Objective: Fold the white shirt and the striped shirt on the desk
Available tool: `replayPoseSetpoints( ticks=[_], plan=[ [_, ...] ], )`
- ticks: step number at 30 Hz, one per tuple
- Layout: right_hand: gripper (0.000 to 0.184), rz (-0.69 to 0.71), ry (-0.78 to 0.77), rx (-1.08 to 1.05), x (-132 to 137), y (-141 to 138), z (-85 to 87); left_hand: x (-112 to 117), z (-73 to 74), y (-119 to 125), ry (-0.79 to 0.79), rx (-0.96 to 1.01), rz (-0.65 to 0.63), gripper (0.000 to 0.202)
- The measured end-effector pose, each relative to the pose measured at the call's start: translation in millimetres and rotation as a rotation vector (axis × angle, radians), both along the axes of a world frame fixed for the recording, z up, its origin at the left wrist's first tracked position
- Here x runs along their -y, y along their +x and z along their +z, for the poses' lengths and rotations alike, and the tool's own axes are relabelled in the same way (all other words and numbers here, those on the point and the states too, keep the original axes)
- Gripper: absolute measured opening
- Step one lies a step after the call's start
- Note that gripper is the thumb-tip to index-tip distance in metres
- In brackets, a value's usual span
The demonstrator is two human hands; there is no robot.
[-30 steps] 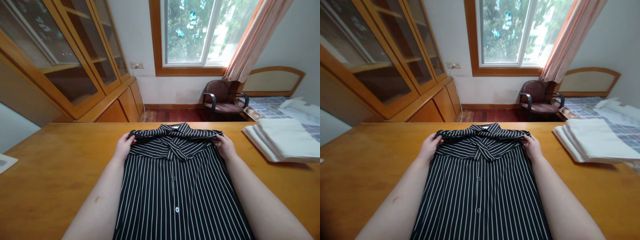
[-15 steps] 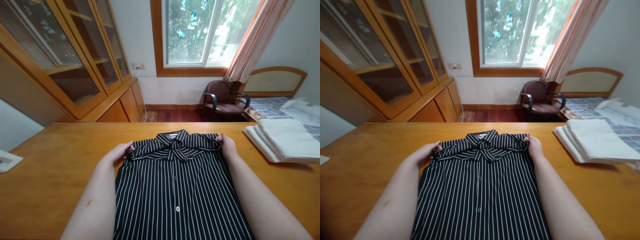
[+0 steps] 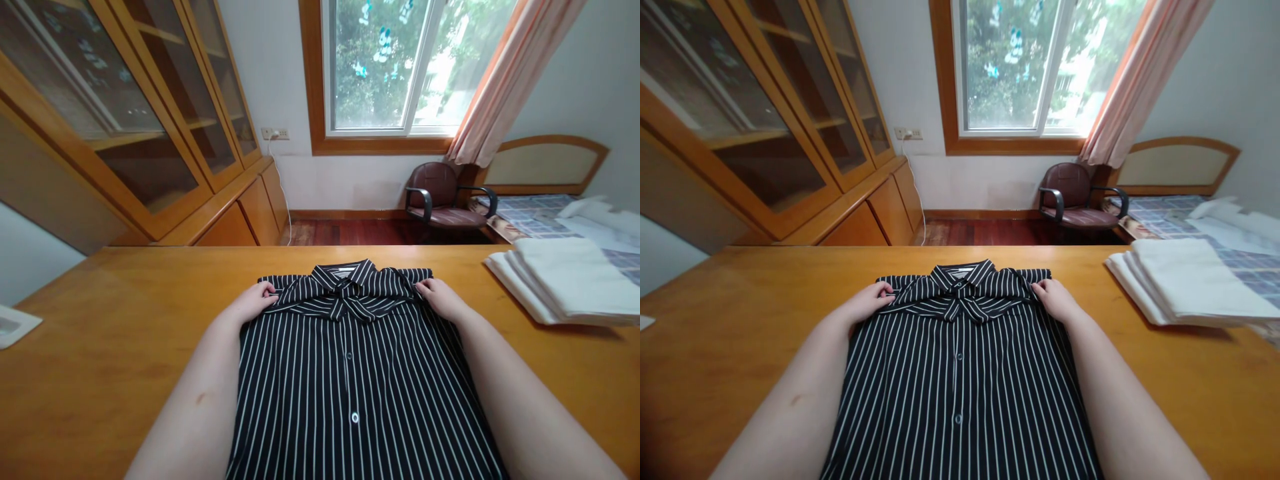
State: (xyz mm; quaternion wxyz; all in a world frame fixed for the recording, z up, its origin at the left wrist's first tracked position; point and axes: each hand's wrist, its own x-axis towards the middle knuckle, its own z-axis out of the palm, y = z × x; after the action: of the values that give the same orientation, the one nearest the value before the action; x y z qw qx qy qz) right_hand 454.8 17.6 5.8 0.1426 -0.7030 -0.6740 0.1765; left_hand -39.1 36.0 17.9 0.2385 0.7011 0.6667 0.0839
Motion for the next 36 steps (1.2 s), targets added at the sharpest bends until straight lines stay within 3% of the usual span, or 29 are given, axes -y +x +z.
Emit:
replayPoseSetpoints(
  ticks=[7,15,18,21,24,26,30,33,36],
  plan=[
    [0.037,-0.039,0.129,-0.052,-7.4,2.4,-8.8,-5.3,-10.9,6.9,0.211,-0.004,0.065,0.032],
    [0.032,-0.16,0.326,-0.132,1.2,2.3,-19.8,5.8,-14.1,6.5,0.293,0.068,-0.005,0.032],
    [0.037,-0.259,0.367,-0.202,2.1,6.1,-20.3,12.1,-10.0,8.6,0.358,0.155,0.069,0.033],
    [0.048,-0.406,0.322,-0.27,2.6,10.8,-16.7,16.1,-6.2,5.2,0.407,0.216,0.242,0.043],
    [0.046,-0.487,0.266,-0.304,3.5,13.4,-9.4,18.0,-3.3,-3.5,0.369,0.213,0.455,0.047],
    [0.044,-0.497,0.197,-0.3,4.4,13.3,-3.4,19.3,-1.6,-8.2,0.26,0.198,0.533,0.043],
    [0.048,-0.451,0.044,-0.215,5.8,10.3,6.2,23.0,2.1,-6.1,0.036,0.255,0.539,0.042],
    [0.045,-0.406,0.014,-0.159,5.6,9.6,5.2,24.2,3.8,0.1,0.051,0.237,0.507,0.031],
    [0.034,-0.419,0.022,-0.333,3.6,12.8,-2.4,23.7,3.4,2.5,0.061,0.374,0.532,0.021]
  ],
)
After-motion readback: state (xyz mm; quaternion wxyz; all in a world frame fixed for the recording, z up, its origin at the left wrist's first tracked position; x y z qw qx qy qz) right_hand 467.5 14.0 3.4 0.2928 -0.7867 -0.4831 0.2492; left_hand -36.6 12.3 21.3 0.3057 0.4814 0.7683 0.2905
